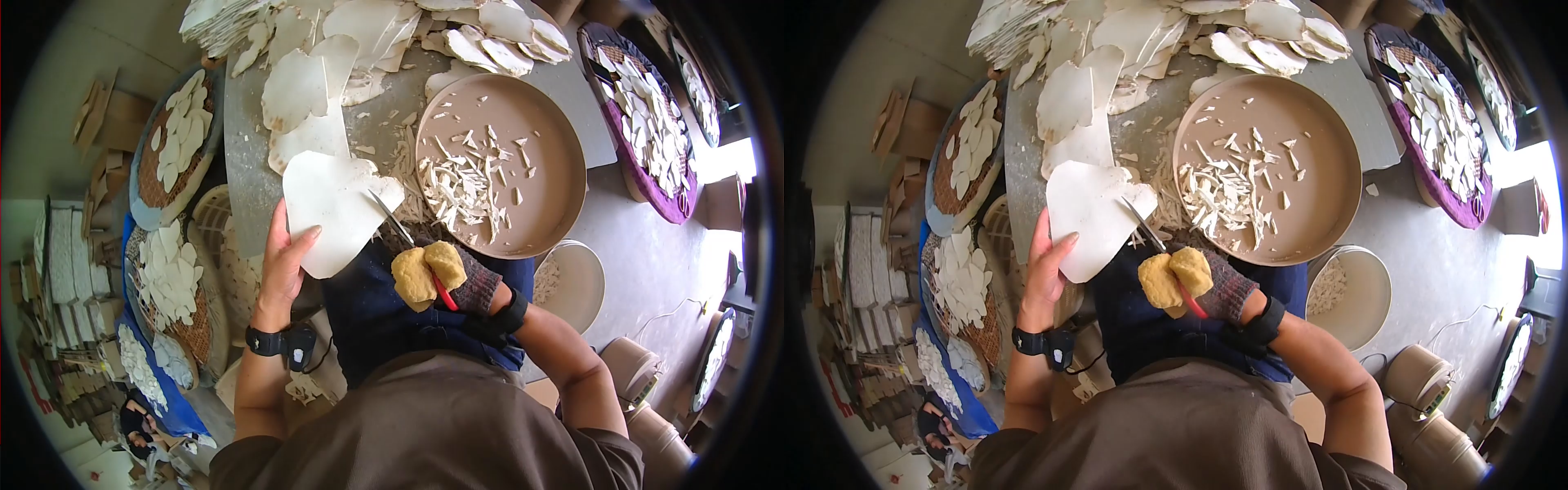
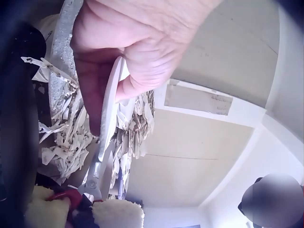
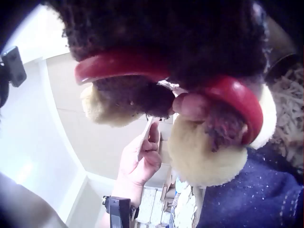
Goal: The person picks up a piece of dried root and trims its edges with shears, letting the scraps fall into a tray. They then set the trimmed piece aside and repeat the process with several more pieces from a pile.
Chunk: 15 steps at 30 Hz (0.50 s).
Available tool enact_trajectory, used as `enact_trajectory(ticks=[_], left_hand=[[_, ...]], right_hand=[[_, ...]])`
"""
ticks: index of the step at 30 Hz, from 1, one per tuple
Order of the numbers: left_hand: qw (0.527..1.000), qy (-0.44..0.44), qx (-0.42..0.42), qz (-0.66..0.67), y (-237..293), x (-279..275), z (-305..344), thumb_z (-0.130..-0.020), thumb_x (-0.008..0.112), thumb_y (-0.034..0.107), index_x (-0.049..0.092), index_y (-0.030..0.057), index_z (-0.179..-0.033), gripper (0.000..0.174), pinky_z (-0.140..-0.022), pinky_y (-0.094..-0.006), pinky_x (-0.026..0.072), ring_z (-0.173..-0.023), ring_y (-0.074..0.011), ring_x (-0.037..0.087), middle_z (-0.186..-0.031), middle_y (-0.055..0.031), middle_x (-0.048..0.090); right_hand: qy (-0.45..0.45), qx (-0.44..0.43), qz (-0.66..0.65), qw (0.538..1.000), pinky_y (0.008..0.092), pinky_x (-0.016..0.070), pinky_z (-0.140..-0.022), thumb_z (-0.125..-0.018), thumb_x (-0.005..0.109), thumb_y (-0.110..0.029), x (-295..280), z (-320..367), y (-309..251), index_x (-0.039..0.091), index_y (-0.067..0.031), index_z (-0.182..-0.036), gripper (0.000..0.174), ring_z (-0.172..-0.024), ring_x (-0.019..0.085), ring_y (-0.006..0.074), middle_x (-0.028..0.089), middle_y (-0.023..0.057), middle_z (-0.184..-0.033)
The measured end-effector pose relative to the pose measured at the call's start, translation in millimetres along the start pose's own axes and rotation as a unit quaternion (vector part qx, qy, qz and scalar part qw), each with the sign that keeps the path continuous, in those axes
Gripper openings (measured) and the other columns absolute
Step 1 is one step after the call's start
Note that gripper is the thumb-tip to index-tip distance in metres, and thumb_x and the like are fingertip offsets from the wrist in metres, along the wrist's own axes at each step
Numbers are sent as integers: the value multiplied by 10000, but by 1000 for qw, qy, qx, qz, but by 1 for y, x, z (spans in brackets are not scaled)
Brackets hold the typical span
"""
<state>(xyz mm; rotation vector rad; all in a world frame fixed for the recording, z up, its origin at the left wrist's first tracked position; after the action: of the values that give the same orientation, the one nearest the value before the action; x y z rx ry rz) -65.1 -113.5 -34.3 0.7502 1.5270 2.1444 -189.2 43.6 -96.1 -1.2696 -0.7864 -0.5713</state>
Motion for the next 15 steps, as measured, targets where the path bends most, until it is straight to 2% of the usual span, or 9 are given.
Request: enact_trajectory(ticks=[6,9,12,15], left_hand=[[1000,-6,2,-8,-2,-1,-4,-820,532,26,276,1,-1347,587,-936,-325,416,-1131,-191,488,-1256,-132,464],[1000,-2,-28,7,-15,-11,-5,-829,538,33,342,4,-1318,528,-931,-321,420,-1107,-194,508,-1218,-128,501],[987,-38,-141,68,-27,-20,-3,-836,557,53,424,8,-1273,459,-931,-321,419,-1083,-197,530,-1188,-120,538],[989,-15,-106,102,-12,-31,-7,-841,562,42,533,-7,-1163,327,-895,-307,446,-989,-169,580,-1084,-102,608]], right_hand=[[43,11,4,999,291,482,-865,-886,579,-178,-7,2,10,580,17,-1061,262,-951,600,157,620,84,-1031],[51,-5,57,997,293,485,-858,-881,584,-161,-7,2,4,584,14,-1051,244,-944,601,154,621,76,-1020],[43,7,150,988,292,484,-856,-887,571,-136,-14,3,9,579,11,-1058,226,-945,597,146,619,71,-1025],[61,43,186,980,290,480,-860,-894,552,-114,-18,9,8,573,8,-1070,214,-955,591,139,614,71,-1040]])
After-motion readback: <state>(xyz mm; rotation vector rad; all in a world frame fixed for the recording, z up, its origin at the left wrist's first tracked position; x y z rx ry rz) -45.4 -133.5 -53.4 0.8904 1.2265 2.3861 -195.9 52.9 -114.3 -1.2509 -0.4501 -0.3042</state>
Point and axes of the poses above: each hand's wrist, its own z-axis away from the middle knuckle, its own x-axis out of the palm, y = z × x, the point moved 8 cm from there along -z, towards the middle knuckle
